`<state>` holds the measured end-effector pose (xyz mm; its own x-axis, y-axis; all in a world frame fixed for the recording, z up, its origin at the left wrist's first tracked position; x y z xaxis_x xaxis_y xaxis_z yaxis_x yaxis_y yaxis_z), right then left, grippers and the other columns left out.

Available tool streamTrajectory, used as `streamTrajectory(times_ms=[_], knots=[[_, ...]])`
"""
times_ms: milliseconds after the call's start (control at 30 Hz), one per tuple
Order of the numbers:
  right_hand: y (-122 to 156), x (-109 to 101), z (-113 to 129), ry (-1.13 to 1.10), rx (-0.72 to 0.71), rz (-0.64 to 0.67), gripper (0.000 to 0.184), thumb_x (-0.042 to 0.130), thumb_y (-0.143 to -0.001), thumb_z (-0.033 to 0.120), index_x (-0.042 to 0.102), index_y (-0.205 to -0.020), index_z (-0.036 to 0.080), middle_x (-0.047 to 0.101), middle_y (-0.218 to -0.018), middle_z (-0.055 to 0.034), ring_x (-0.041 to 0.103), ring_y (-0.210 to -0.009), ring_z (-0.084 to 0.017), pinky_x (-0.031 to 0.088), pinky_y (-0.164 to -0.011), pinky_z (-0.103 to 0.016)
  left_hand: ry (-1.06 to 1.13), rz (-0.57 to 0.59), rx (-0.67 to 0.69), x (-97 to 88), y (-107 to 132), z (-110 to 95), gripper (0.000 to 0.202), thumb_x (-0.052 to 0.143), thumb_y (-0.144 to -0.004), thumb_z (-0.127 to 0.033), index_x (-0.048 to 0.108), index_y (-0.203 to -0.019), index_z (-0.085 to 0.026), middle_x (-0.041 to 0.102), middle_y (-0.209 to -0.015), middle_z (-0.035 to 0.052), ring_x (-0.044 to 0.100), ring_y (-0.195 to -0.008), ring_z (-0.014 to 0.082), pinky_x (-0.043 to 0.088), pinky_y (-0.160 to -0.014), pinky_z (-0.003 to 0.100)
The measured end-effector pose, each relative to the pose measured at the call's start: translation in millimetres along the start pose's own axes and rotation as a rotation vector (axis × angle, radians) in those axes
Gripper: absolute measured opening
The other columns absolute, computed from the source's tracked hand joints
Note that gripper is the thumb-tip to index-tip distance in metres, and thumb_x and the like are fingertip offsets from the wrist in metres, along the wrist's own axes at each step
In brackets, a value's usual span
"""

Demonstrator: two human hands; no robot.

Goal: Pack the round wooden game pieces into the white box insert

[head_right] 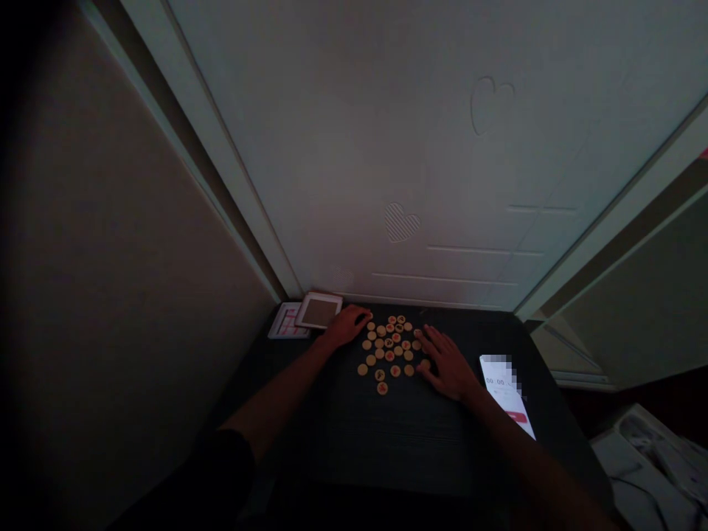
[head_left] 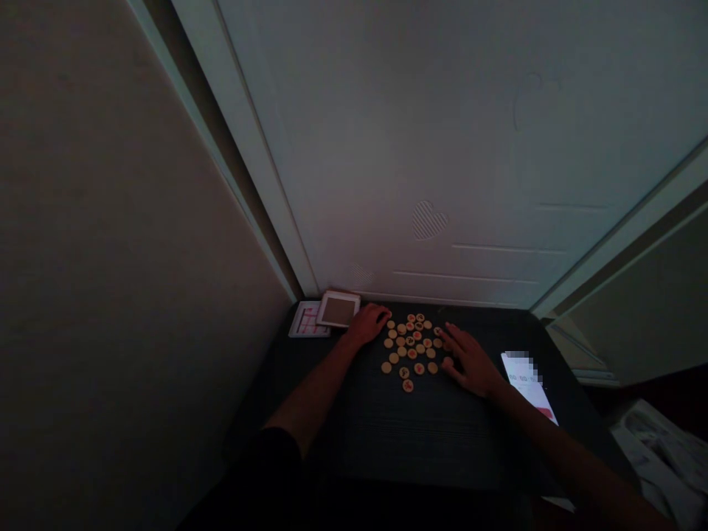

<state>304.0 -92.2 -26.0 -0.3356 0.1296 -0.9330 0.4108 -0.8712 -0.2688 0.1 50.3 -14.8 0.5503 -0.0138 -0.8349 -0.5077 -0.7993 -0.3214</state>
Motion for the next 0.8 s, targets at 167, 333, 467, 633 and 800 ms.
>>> streamTrajectory(times_ms=[167, 333, 467, 633, 800], knots=[[2, 4, 8, -0.007, 0.025, 0.010, 0.080, 0.055, -0.097, 0.054, 0.017, -0.164, 0.034, 0.013, -0.172, -0.0058, 0.024, -0.155, -0.034, 0.026, -0.122, -0.058, 0.011, 0.019, 0.097, -4.9, -2, -23, 0.030, 0.067, -0.096, -0.038, 0.067, -0.122, -0.022, 0.065, -0.132, 0.0091, 0.060, -0.123, 0.0263, 0.049, -0.107, 0.048], [-2, 4, 7, -0.017, 0.043, 0.029, 0.078, 0.054, -0.096, 0.056, 0.021, -0.163, 0.035, 0.010, -0.173, -0.0041, 0.024, -0.155, -0.033, 0.027, -0.122, -0.057, 0.017, 0.086, 0.175, -1.2, -1, -39, 0.030, 0.079, -0.085, -0.036, 0.074, -0.112, -0.025, 0.073, -0.116, 0.0058, 0.062, -0.119, 0.0252, 0.047, -0.107, 0.041], [-3, 7, 6, -0.028, 0.049, 0.047, 0.075, 0.053, -0.097, 0.059, 0.026, -0.162, 0.035, 0.012, -0.172, -0.0047, 0.024, -0.155, -0.033, 0.028, -0.122, -0.056, 0.008, 0.096, 0.157, 0.8, -4, -36, 0.023, 0.074, -0.090, -0.034, 0.073, -0.110, -0.024, 0.073, -0.112, 0.0057, 0.065, -0.111, 0.0226, 0.050, -0.103, 0.039], [-4, 9, 5, -0.042, 0.052, 0.056, 0.073, 0.053, -0.096, 0.060, 0.030, -0.161, 0.035, 0.016, -0.172, -0.0055, 0.027, -0.154, -0.032, 0.026, -0.123, -0.056, -0.019, 0.074, 0.113, 2.5, -18, -28, 0.030, 0.064, -0.100, -0.037, 0.064, -0.123, -0.018, 0.066, -0.126, 0.0090, 0.066, -0.109, 0.0235, 0.056, -0.095, 0.046], [-4, 8, 5, -0.066, 0.063, 0.034, 0.075, 0.055, -0.095, 0.062, 0.031, -0.160, 0.034, 0.022, -0.170, -0.0074, 0.031, -0.153, -0.033, 0.028, -0.122, -0.057, -0.019, 0.068, 0.110, 6.8, -22, -28, 0.032, 0.063, -0.100, -0.036, 0.062, -0.127, -0.019, 0.063, -0.130, 0.0098, 0.066, -0.109, 0.0234, 0.058, -0.093, 0.045]])
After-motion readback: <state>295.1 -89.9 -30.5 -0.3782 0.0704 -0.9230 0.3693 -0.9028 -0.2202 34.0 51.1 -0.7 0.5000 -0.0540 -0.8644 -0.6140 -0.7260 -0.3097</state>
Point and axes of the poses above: each hand's wrist, its own y-axis away from the middle knuckle, its own x-axis out of the palm, z = x × y, the point moved 3 cm from there along -y, towards the middle knuckle
